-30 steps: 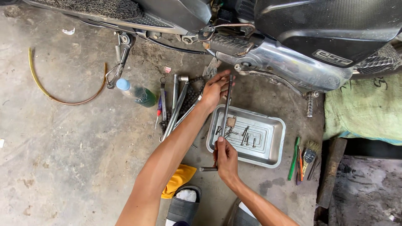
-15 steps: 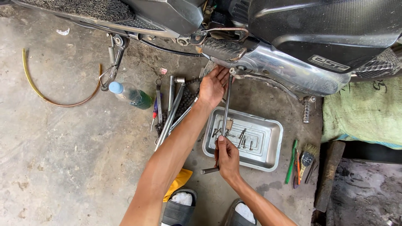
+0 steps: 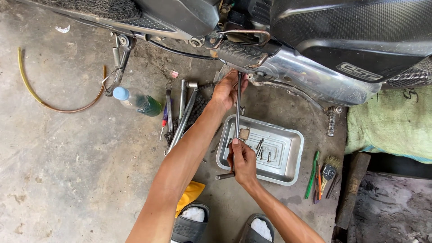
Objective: Repairing a motorcycle engine by removing bolts and components using hand tools
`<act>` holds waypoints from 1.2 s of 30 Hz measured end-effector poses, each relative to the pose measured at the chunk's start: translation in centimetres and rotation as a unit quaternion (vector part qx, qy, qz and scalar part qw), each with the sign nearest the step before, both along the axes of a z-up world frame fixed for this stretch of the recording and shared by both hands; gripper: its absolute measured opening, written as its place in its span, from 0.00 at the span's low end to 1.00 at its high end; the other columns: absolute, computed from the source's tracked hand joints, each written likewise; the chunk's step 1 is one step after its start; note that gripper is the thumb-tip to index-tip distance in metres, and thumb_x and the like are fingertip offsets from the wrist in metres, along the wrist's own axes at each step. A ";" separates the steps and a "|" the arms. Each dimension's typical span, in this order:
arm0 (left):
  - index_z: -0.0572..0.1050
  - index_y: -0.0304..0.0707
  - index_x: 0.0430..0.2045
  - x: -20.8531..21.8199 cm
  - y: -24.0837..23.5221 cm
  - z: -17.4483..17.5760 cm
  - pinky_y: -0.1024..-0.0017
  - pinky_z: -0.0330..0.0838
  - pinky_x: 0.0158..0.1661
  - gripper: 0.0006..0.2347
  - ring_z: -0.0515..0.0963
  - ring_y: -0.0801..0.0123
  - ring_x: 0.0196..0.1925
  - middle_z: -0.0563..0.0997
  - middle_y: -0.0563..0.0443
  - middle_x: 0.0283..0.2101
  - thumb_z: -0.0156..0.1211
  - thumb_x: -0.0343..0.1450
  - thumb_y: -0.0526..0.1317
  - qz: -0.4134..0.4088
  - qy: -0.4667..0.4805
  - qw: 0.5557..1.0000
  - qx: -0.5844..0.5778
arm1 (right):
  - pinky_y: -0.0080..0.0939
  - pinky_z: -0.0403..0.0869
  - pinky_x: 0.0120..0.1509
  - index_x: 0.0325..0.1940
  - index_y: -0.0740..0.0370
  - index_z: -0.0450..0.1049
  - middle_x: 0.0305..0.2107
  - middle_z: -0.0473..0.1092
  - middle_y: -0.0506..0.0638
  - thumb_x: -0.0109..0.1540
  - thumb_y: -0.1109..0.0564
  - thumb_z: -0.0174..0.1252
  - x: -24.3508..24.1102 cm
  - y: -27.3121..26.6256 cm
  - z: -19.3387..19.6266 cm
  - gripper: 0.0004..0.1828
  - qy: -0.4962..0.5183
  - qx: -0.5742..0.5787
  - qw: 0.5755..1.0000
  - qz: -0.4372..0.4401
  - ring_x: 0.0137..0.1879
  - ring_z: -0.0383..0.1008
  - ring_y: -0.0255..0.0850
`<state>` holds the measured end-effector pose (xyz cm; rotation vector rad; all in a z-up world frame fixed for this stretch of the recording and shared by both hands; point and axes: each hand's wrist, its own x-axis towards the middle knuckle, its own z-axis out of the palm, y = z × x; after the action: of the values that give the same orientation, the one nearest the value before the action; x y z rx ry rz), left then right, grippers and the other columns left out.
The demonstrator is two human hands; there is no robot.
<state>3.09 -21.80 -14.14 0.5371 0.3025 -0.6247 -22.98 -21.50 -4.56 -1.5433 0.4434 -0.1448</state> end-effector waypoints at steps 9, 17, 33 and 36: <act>0.79 0.36 0.42 -0.2 0.2 0.7 0.65 0.87 0.42 0.06 0.88 0.58 0.40 0.86 0.39 0.39 0.64 0.72 0.35 0.074 -0.039 0.995 0.062 | 0.31 0.65 0.17 0.24 0.57 0.68 0.05 0.64 0.51 0.74 0.48 0.42 1.0 0.0 -0.2 0.25 -0.016 -0.009 1.000 0.019 0.08 0.66 0.39; 0.80 0.38 0.37 1.0 0.6 0.3 0.59 0.87 0.44 0.06 0.88 0.55 0.37 0.86 0.39 0.36 0.68 0.69 0.33 0.102 0.028 0.994 0.032 | 0.31 0.66 0.18 0.24 0.58 0.68 0.05 0.64 0.52 0.74 0.50 0.41 1.1 0.0 0.2 0.26 -0.021 -0.008 0.999 0.035 0.09 0.66 0.39; 0.78 0.33 0.35 0.8 1.8 3.3 0.58 0.87 0.42 0.04 0.88 0.54 0.33 0.85 0.39 0.31 0.64 0.69 0.30 0.070 -0.008 0.995 0.069 | 0.30 0.64 0.17 0.25 0.58 0.68 0.04 0.63 0.52 0.74 0.51 0.41 0.6 0.2 -2.3 0.24 -0.037 0.006 0.999 0.029 0.08 0.65 0.38; 0.79 0.36 0.38 0.4 2.7 4.2 0.59 0.86 0.46 0.05 0.88 0.55 0.39 0.85 0.42 0.36 0.63 0.70 0.32 0.049 -0.035 0.994 0.088 | 0.30 0.64 0.18 0.25 0.58 0.68 0.04 0.63 0.52 0.74 0.50 0.42 1.2 0.3 -1.1 0.24 -0.046 0.006 0.999 0.021 0.08 0.65 0.38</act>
<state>3.45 -19.12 -9.90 0.7075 0.3182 -0.4848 -21.77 -21.20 -5.68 -1.5258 0.3385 -0.1791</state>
